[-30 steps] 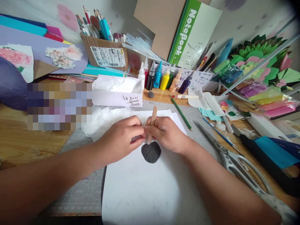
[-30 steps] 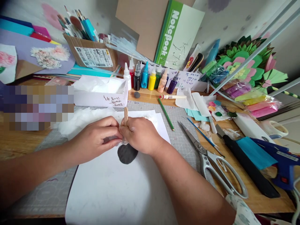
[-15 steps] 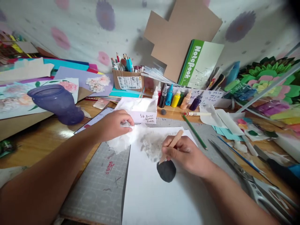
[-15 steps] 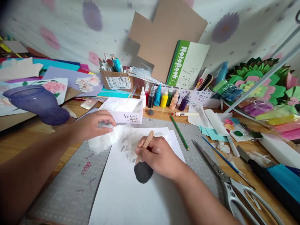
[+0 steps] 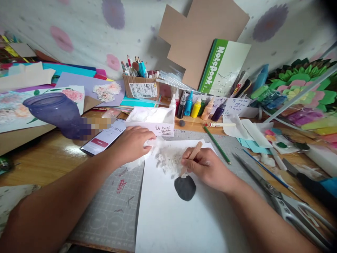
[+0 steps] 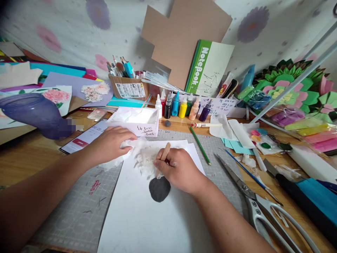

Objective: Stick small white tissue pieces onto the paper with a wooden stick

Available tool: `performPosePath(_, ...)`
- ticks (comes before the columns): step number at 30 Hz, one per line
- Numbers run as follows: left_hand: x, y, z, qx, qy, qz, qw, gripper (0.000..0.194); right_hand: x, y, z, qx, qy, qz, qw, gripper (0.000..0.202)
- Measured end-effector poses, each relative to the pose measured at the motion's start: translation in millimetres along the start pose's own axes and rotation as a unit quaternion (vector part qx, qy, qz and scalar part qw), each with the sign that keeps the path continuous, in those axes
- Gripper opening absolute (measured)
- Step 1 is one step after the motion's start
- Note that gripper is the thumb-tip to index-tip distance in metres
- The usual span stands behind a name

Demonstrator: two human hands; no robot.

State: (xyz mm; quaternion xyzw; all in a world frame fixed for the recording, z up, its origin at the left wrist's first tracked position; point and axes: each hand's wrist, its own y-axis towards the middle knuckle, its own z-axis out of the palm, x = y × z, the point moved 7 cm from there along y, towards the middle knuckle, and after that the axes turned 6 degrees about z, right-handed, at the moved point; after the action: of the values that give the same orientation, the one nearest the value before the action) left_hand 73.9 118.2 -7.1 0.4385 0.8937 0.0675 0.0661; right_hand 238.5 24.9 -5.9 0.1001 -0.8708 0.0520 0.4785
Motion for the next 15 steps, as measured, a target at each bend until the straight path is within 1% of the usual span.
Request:
performPosePath(6,2.5,3.5,4.2,-0.002,0.017,0.009,1.000,0.014,0.6,0.3,-3.6,-0.006,0.007,-0.014,1.000,0.025)
performPosePath(11,6.1,5.8,6.3,0.011,-0.022,0.011,1.000,0.017,-0.9,1.4,-6.2,-0.009,0.005,-0.007,1.000,0.017)
performPosePath(15,6.2,5.7,5.3,0.004,-0.024,0.015,1.000,0.021,-1.3,1.4,-6.6,-0.010,0.003,-0.003,1.000,0.017)
